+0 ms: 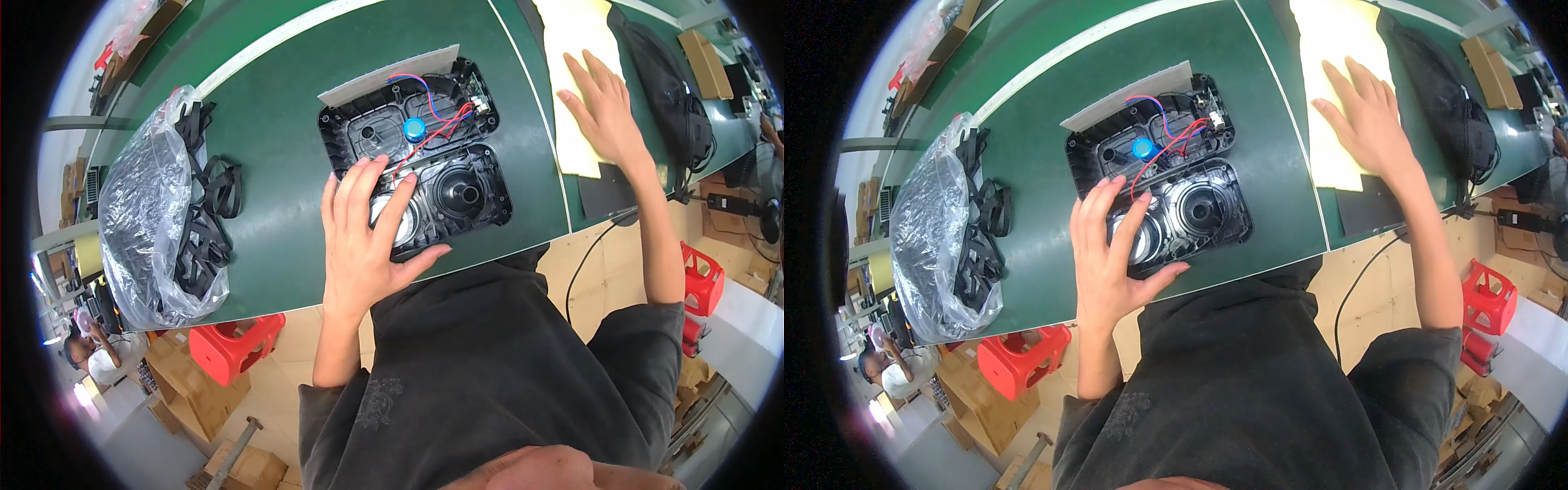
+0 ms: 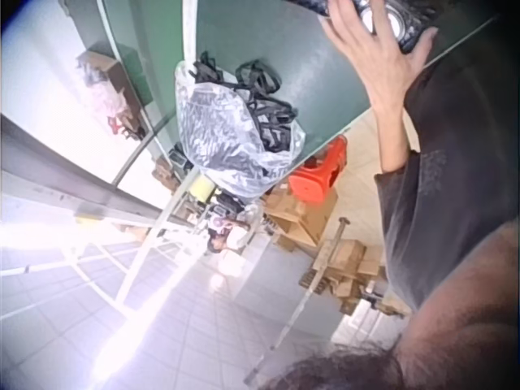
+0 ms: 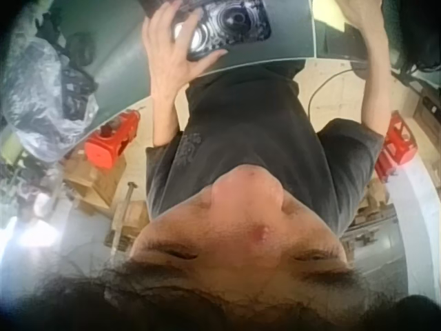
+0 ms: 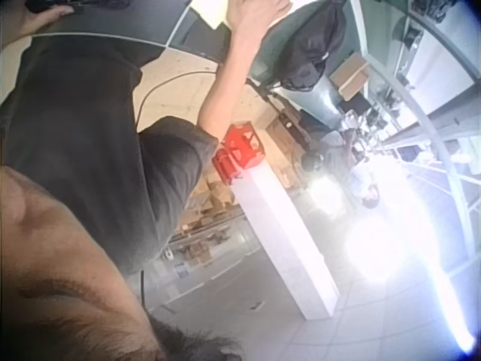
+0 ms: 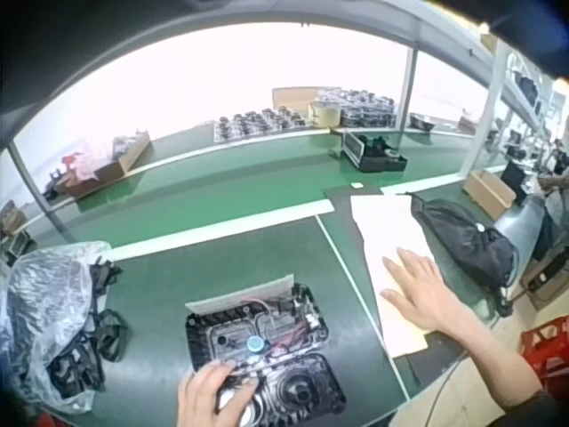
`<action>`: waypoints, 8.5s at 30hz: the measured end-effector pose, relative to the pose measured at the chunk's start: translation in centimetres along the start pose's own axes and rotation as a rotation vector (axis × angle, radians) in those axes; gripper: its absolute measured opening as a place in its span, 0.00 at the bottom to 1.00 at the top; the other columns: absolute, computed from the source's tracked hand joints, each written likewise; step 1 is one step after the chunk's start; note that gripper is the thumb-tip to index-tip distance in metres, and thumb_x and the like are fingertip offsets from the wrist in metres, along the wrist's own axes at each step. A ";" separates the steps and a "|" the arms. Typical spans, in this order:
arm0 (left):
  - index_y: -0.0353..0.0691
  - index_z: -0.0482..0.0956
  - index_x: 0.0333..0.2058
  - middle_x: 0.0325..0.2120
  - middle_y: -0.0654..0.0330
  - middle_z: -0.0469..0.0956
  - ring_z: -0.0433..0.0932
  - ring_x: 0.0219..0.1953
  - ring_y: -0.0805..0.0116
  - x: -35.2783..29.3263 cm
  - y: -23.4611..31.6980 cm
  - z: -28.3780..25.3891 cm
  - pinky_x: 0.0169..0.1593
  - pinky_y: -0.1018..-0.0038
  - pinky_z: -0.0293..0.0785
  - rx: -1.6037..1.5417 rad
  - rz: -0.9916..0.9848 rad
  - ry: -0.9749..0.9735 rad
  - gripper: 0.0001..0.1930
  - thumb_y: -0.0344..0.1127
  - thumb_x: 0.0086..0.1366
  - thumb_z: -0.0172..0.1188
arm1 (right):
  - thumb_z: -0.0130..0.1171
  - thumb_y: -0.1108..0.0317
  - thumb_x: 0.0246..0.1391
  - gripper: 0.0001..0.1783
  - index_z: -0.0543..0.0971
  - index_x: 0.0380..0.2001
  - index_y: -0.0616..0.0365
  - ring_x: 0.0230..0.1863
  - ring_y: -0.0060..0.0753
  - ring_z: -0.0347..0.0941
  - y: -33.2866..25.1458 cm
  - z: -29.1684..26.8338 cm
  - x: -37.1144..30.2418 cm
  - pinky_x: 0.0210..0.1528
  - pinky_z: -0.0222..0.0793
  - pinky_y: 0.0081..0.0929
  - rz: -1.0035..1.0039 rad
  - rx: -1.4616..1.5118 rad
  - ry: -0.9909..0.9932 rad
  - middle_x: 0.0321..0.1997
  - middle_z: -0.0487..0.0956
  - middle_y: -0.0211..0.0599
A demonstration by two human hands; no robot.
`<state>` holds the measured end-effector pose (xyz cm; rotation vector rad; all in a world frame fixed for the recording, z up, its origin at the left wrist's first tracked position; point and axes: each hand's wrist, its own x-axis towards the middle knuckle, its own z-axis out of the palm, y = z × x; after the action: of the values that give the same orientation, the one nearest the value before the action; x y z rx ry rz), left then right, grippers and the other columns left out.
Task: Assembling the internal components and applying adhesive strips to a small electronic device housing.
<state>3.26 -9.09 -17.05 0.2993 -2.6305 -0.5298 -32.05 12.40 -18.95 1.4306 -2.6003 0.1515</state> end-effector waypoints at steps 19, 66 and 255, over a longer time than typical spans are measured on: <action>0.40 0.70 0.68 0.64 0.48 0.67 0.68 0.65 0.42 1.2 -0.9 -0.6 0.73 0.35 0.52 -0.073 0.046 -0.037 0.54 0.60 0.46 0.81 | 0.56 0.51 0.73 0.31 0.72 0.72 0.51 0.80 0.58 0.56 -1.4 -0.3 -2.8 0.80 0.46 0.55 0.041 0.110 0.076 0.79 0.64 0.54; 0.36 0.89 0.41 0.43 0.50 0.86 0.86 0.42 0.52 15.8 -6.1 -2.1 0.49 0.63 0.82 -0.299 0.383 -0.479 0.09 0.31 0.63 0.71 | 0.66 0.75 0.63 0.13 0.84 0.51 0.61 0.43 0.39 0.82 -14.8 -6.6 1.6 0.44 0.77 0.29 -0.158 0.930 0.096 0.47 0.83 0.41; 0.37 0.83 0.45 0.42 0.56 0.84 0.83 0.44 0.54 7.3 1.6 0.9 0.57 0.58 0.74 0.151 0.185 0.247 0.15 0.29 0.60 0.73 | 0.70 0.74 0.61 0.10 0.81 0.44 0.60 0.40 0.31 0.83 -13.3 -4.1 1.1 0.41 0.80 0.27 -0.266 1.106 0.014 0.40 0.85 0.35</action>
<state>-3.75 -9.48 -14.41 0.1538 -2.4284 -0.2184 -20.95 5.05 -14.63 1.9693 -2.2827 1.7344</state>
